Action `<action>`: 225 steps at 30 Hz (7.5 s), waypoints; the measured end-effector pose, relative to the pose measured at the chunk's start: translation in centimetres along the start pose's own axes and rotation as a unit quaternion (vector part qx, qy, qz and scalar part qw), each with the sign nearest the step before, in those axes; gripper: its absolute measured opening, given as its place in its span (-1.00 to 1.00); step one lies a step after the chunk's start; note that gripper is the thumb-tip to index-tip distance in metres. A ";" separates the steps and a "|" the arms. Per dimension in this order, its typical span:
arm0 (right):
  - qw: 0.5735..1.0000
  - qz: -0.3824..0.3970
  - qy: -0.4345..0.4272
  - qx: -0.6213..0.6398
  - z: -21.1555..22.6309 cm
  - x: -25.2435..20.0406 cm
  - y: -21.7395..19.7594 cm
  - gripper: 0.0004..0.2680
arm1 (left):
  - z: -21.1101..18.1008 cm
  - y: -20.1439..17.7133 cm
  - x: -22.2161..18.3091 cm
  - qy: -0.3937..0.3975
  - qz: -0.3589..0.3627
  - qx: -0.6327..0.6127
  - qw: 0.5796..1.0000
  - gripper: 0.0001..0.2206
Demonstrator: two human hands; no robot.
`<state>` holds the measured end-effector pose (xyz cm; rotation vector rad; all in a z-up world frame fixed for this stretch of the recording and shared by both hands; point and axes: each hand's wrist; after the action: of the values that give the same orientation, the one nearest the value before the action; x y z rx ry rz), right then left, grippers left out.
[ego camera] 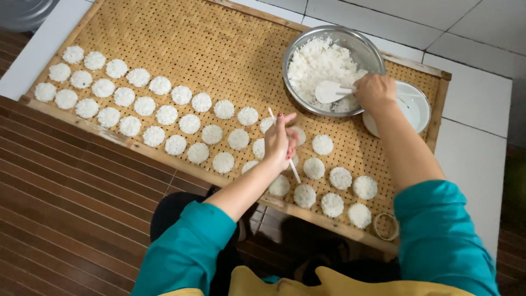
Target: Marking the center of small white food items on a woven tray using a thin stick
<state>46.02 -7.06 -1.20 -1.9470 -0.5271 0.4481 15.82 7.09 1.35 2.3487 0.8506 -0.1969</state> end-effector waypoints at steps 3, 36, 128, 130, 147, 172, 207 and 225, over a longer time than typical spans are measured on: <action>1.000 0.000 -0.025 0.008 -0.4 -1.9 -4.5 -0.82 | -0.3 0.8 2.7 -0.041 -0.033 0.040 0.998 -0.57; 0.948 -0.154 -0.246 0.131 3.5 -4.4 -5.4 -0.73 | 1.7 1.5 11.3 -0.016 -0.094 0.126 0.987 -0.38; 0.849 0.105 0.056 0.514 0.3 -5.1 -4.8 -0.74 | 2.1 1.9 10.9 -0.008 -0.097 0.146 0.985 -0.45; 0.844 0.095 0.070 0.524 -0.6 -6.2 -4.9 -0.74 | 2.4 1.8 10.7 -0.014 -0.088 0.136 0.987 -0.46; 0.772 0.098 0.218 0.590 -10.8 -30.4 -6.5 -0.80 | 0.2 2.0 -5.9 -0.042 -0.048 0.028 0.998 -0.56; 0.903 -0.055 0.159 0.396 -8.8 -47.6 3.6 -0.69 | 16.1 6.6 -15.5 0.239 0.295 0.201 0.903 -0.63; 0.934 -0.146 0.118 0.303 -11.1 -40.8 -1.5 -0.80 | 14.9 6.2 -17.2 0.338 0.311 0.303 0.835 -0.79; 0.966 -0.157 -0.018 0.203 4.3 -8.2 -5.1 -0.78 | 7.7 3.3 -19.5 0.329 0.235 0.238 0.883 -0.89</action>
<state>36.13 -6.41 2.32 -1.4357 -0.6946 0.3551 3.20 -9.84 3.47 3.0669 0.5122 0.7151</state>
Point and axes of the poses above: each hand's wrist, its own x-axis towards the middle knuckle, its own y-axis out of the palm, z = x × y, and after that the axes turned 2 degrees about -x, right-handed
